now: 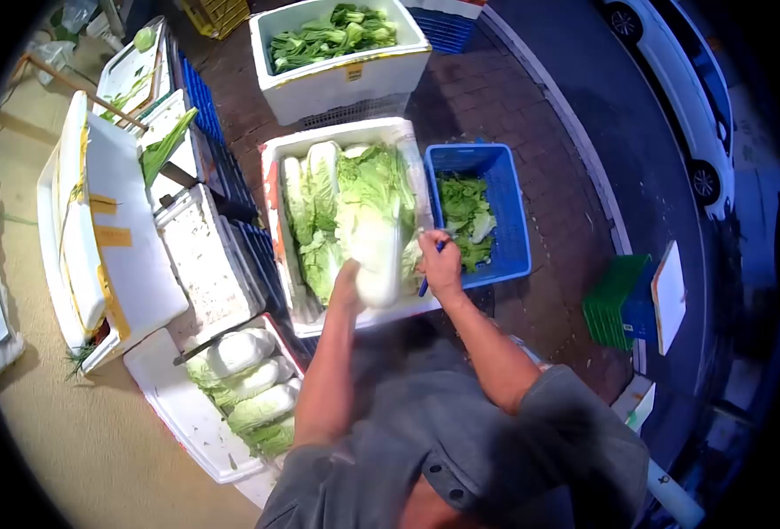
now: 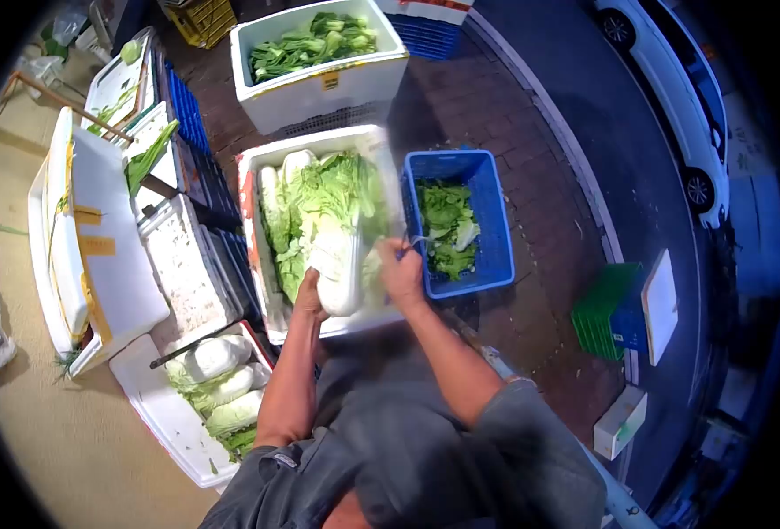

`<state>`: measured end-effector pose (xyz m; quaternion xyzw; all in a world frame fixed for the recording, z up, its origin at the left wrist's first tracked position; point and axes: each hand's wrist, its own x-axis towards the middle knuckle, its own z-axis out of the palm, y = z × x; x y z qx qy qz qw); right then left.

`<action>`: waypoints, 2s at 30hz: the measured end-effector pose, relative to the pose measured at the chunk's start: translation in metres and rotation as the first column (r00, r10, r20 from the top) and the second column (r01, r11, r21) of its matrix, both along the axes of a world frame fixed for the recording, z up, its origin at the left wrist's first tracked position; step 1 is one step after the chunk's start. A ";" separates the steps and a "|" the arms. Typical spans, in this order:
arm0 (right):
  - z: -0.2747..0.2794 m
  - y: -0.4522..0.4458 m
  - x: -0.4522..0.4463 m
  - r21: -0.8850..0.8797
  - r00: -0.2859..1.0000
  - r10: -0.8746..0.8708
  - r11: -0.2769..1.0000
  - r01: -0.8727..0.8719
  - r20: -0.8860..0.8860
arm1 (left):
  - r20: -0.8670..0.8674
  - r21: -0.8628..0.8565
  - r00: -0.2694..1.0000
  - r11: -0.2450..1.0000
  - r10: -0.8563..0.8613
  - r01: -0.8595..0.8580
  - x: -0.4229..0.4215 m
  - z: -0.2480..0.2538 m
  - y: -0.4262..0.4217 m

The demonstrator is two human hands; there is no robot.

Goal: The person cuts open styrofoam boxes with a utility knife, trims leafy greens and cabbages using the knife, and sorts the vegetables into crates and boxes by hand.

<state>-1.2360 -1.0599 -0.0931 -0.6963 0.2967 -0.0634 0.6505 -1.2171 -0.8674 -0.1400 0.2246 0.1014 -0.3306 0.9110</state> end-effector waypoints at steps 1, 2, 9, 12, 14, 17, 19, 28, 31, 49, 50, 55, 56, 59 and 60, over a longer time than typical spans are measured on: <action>0.000 -0.005 0.001 -0.277 0.992 0.025 0.961 0.009 0.122 | 0.012 0.009 1.000 1.000 -0.016 0.016 0.001 -0.002 -0.008; 0.018 -0.005 0.003 -0.528 0.971 0.081 0.847 0.052 0.226 | 0.021 0.021 0.999 0.999 -0.034 0.034 0.002 0.001 -0.016; 0.065 -0.046 0.001 -0.421 1.000 0.003 0.907 -0.014 -0.028 | -0.051 -0.003 0.986 0.987 -0.159 0.159 0.011 0.019 -0.053; 0.068 -0.035 0.002 -0.399 0.983 0.143 0.900 -0.177 -0.113 | -0.017 0.087 0.992 0.988 -0.124 0.125 0.018 0.011 -0.064; 0.076 -0.031 -0.001 -0.483 0.980 0.158 0.854 -0.196 -0.119 | 0.021 0.182 0.992 0.976 -0.127 0.121 0.020 0.005 -0.065; 0.091 -0.035 0.004 -0.391 0.955 0.194 0.879 -0.271 -0.226 | 0.074 0.345 0.991 0.935 -0.112 0.080 0.024 0.006 -0.064; 0.068 -0.036 0.003 -0.394 0.963 0.152 0.889 -0.232 -0.225 | 0.123 0.335 0.987 0.941 -0.099 0.052 0.025 0.021 -0.065; 0.017 -0.050 -0.010 -0.204 0.987 -0.082 0.978 0.052 -0.140 | -0.028 0.380 0.999 0.925 -0.016 0.026 0.033 0.023 -0.081; 0.013 -0.055 -0.016 -0.196 0.980 -0.197 0.963 0.185 -0.042 | -0.034 0.273 0.999 0.962 0.037 -0.026 0.030 0.011 -0.093; -0.006 -0.149 -0.031 -0.093 0.782 -0.623 0.780 0.618 -0.028 | -0.277 -0.109 0.925 0.948 0.259 -0.298 0.035 0.026 -0.108; -0.002 -0.133 -0.032 -0.007 0.804 -0.590 0.806 0.592 -0.077 | -0.258 -0.110 0.930 0.949 0.261 -0.297 0.035 0.022 -0.105; -0.022 -0.042 -0.036 0.423 0.990 -0.033 0.902 0.088 -0.136 | -0.189 -0.105 0.951 0.958 0.244 -0.266 0.032 0.026 -0.089; -0.013 -0.029 -0.032 0.495 0.988 0.060 0.869 0.018 -0.142 | -0.141 -0.110 0.956 0.956 0.256 -0.272 0.032 0.021 -0.084; 0.003 -0.002 -0.020 0.733 0.998 0.027 0.680 0.023 -0.057 | -0.104 -0.110 0.965 0.961 0.242 -0.253 0.032 0.028 -0.067; 0.010 0.003 -0.016 0.732 0.997 0.068 0.682 -0.014 -0.045 | -0.088 -0.125 0.964 0.957 0.251 -0.260 0.032 0.028 -0.062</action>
